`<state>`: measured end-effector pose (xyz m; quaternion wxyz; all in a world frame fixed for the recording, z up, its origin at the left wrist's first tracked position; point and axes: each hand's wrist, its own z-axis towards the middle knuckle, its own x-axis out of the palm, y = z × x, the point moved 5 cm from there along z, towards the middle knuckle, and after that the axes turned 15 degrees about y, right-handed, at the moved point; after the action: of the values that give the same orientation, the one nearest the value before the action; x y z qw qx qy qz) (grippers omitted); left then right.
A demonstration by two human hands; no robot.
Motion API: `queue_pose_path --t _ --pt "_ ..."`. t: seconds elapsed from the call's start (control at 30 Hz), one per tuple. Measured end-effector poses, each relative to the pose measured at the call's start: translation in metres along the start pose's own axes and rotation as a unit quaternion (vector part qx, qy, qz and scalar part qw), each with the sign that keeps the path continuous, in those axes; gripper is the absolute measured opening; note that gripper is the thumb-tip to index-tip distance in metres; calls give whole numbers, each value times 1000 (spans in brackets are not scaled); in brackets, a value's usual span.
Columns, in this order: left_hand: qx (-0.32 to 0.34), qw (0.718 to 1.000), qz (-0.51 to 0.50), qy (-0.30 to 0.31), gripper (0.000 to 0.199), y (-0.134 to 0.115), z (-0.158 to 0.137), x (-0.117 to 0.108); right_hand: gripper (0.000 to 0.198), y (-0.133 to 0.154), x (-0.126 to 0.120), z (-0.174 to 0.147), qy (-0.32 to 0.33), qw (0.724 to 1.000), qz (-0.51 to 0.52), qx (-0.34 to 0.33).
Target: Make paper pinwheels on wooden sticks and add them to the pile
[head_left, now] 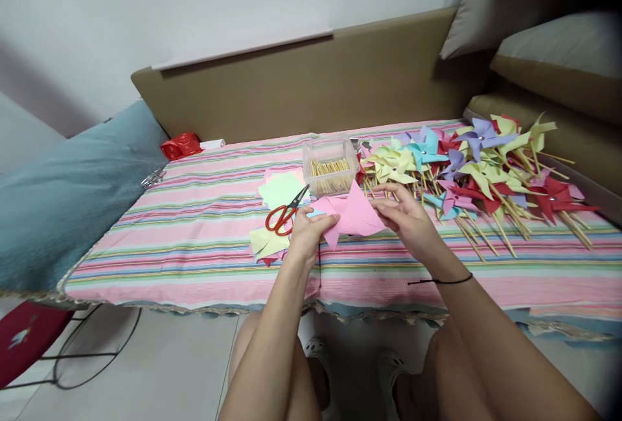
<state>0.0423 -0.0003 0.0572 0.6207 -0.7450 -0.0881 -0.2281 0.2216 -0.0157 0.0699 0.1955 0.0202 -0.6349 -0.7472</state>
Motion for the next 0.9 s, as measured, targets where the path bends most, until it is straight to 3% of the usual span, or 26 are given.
queue_pose_path --t 0.1,0.27,0.5,0.7,0.9 --pt "-2 1000 15 18 68 -3 -2 -1 27 4 -3 -3 59 996 -62 -15" --pt "12 998 43 42 66 -6 -4 1 17 4 -1 -5 83 989 -124 3" --pt "31 990 126 48 62 -7 -6 6 21 0 12 0 59 991 -118 -13" --pt "29 986 149 69 61 -5 -6 10 19 -5 16 2 7 990 -138 -25" --pt "25 985 147 82 60 -4 -8 13 23 -8 15 3 8 990 -141 -25"
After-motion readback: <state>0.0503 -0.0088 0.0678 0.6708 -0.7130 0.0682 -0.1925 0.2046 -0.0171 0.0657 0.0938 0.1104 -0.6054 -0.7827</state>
